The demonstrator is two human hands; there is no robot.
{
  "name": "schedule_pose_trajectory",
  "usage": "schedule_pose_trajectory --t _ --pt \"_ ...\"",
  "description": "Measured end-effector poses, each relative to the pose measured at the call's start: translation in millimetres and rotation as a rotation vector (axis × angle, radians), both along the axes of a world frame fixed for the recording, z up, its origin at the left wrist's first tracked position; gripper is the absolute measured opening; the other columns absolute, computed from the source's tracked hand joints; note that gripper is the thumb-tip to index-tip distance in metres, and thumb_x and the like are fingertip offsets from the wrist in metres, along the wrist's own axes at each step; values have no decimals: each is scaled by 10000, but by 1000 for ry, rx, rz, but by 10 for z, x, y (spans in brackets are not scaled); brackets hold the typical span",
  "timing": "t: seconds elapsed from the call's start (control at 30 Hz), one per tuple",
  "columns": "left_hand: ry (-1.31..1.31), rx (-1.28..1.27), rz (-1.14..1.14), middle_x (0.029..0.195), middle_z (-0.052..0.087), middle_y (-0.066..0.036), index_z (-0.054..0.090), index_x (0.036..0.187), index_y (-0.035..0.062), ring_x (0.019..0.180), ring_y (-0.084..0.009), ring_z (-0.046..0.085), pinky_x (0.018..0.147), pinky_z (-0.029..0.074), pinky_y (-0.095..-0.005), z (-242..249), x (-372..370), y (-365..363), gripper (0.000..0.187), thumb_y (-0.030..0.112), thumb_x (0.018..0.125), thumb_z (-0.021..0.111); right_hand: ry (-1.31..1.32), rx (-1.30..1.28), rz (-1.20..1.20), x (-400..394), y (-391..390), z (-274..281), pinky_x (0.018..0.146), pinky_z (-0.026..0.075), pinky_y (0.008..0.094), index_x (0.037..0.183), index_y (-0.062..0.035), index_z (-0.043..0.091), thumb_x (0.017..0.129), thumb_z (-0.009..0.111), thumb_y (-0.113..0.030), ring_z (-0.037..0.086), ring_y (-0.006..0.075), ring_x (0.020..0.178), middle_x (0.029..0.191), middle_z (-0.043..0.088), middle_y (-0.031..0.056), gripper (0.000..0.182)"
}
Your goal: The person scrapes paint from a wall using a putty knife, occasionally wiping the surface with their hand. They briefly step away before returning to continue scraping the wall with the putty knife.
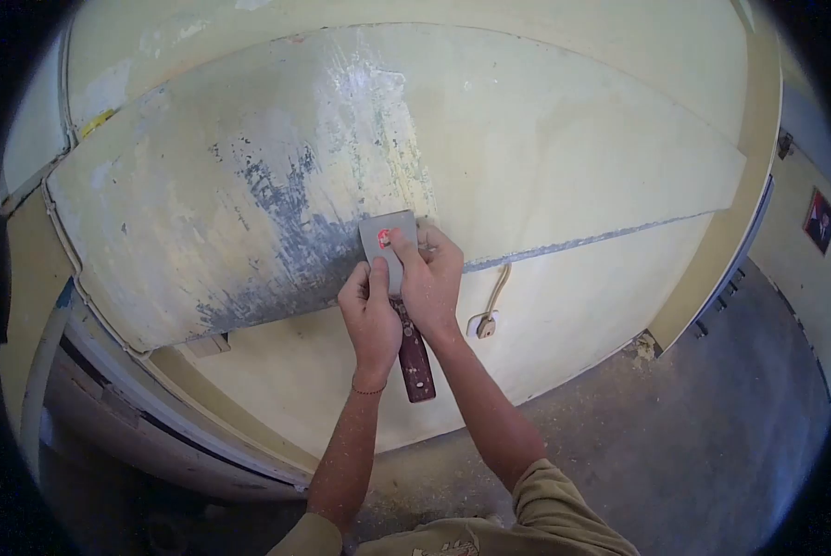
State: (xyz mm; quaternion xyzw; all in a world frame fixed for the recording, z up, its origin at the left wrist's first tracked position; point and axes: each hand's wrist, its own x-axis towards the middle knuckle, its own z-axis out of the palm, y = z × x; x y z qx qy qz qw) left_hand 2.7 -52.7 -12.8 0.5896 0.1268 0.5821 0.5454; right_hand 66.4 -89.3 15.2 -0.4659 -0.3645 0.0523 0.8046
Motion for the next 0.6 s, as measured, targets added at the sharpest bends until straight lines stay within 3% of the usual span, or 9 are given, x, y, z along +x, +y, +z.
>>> schedule_pose_trajectory --t 0.17,0.23,0.4,0.5,0.6 --pt "0 34 63 579 404 -7 440 661 -34 603 -62 353 499 292 -301 155 119 39 387 168 977 534 78 58 28 66 55 139 525 419 241 813 48 634 911 640 -100 538 53 633 727 632 38 177" --pt "-22 66 106 580 432 -18 468 673 -47 606 -64 366 505 307 -303 420 132 34 382 176 976 535 -30 41 -63 62 61 394 474 349 208 739 -5 617 913 657 -147 487 34 569 655 593 7 228" --pt "-71 11 103 598 505 -50 527 715 -80 621 -72 402 529 351 -307 922 202 70 385 204 974 533 -113 14 -95 147 142 894 487 339 216 688 -9 606 900 671 -153 460 33 573 636 562 -15 264" --pt "-96 55 151 674 475 40 579 777 -37 658 -41 365 548 317 -247 833 209 15 344 215 1004 522 -94 13 -76 137 86 795 505 369 230 705 22 620 887 674 -136 485 43 588 644 583 4 247" --pt "-33 30 130 684 490 37 567 765 -32 673 -39 372 567 329 -246 434 201 -37 354 219 1009 513 -53 17 -50 145 57 436 518 401 244 733 51 637 875 678 -115 511 52 591 654 614 24 222"
